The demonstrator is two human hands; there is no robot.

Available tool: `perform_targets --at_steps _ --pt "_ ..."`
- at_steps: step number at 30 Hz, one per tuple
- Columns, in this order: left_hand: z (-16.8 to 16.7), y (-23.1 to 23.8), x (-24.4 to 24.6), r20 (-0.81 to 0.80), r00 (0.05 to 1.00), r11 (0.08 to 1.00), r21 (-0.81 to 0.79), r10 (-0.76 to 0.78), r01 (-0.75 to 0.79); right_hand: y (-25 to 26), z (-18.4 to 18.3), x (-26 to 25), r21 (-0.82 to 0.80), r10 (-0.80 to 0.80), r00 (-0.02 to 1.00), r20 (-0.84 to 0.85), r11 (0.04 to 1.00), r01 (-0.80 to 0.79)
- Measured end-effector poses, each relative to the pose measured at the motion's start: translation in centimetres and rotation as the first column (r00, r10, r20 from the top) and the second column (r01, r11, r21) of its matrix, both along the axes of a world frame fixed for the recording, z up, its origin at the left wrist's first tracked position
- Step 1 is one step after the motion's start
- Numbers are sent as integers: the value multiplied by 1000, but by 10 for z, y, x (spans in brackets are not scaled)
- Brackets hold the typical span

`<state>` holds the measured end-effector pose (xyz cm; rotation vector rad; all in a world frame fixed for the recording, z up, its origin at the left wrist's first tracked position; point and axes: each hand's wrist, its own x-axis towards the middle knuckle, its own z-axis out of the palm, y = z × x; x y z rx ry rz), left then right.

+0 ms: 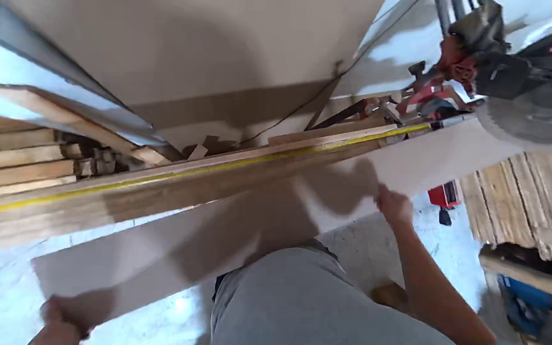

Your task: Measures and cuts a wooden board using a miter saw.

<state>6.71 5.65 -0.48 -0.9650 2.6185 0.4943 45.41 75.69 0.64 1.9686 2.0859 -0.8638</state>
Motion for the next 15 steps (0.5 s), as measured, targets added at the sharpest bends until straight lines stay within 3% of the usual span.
perform_targets --at_steps 2,3,5,10,13,15 --pt "6 54 47 7 999 998 37 50 -50 -2 -40 57 -340 -203 979 -7 921 189" --pt "5 82 65 32 998 998 52 46 -47 0 -50 73 -404 -327 945 -24 868 290" --pt "-2 136 93 87 996 996 86 26 -33 21 -53 84 -354 -498 863 -83 824 442" --pt "-12 259 128 146 983 972 220 -113 79 109 -54 124 -216 -675 630 -385 729 649" --pt "-27 308 142 179 958 912 385 -225 143 149 -43 132 -254 -672 533 -514 712 654" --pt "-36 335 150 199 959 855 513 -201 73 148 -45 135 -327 -679 528 -510 721 612"
